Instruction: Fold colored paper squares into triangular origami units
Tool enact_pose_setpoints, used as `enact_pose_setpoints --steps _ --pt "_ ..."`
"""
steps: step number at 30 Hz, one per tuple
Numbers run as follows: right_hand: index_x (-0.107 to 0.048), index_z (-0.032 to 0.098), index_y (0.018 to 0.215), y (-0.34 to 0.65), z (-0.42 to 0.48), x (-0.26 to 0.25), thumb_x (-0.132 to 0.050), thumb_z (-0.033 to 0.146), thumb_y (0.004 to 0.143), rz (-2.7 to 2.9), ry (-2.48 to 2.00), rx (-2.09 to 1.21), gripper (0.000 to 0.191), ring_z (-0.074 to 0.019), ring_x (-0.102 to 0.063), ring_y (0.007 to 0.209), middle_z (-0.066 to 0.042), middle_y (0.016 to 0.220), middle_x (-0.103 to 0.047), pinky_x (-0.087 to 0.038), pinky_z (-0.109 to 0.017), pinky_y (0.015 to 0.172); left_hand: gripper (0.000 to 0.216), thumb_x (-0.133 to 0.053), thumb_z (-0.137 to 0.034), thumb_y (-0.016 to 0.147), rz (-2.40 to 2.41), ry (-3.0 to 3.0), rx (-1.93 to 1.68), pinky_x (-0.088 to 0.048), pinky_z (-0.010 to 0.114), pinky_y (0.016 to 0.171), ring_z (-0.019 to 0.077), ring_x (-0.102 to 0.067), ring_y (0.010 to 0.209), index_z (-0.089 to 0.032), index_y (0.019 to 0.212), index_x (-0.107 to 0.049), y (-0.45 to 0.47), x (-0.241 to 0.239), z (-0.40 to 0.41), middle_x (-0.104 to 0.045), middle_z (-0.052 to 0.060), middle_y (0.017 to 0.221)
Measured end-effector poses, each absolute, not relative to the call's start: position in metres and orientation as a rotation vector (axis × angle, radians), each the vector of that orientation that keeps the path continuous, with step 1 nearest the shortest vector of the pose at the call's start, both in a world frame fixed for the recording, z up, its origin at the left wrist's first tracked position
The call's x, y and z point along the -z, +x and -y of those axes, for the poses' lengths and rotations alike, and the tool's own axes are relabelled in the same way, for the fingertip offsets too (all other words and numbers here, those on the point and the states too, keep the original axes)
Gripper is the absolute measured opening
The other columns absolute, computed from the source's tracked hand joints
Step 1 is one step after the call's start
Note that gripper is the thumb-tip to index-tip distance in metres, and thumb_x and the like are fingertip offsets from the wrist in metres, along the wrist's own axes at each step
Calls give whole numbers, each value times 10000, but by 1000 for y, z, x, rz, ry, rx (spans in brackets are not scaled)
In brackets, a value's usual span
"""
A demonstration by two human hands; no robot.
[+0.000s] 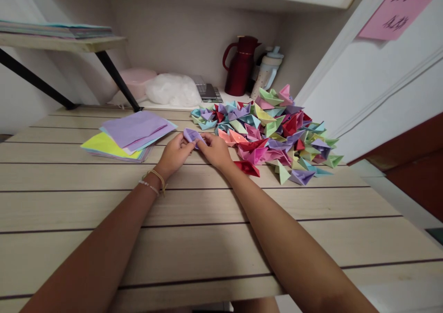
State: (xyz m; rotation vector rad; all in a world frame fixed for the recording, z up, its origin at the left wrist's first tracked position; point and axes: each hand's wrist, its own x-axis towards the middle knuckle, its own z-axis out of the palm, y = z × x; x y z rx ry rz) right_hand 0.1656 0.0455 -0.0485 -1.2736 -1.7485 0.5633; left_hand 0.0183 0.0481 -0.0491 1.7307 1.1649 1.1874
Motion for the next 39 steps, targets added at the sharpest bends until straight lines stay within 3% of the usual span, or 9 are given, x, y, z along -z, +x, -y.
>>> enact_pose_setpoints --steps 13,39 --pt "-669 178 932 166 -46 49 -508 290 820 1741 -1263 -547 226 -141 -595 702 -12 814 -691 -408 -225 631 227 -583 -344 728 -1171 1727 -1170 -417 238 561 114 -501 571 -164 866 -580 19 49 -48 -522 -21 634" --pt "-671 196 962 166 -44 47 -510 298 823 1784 -1289 -512 236 -157 -609 780 -10 861 -696 -428 -245 708 195 -588 -319 726 -1151 1734 -1195 -399 230 565 112 -503 595 -164 845 -590 21 44 -44 -542 -18 649"
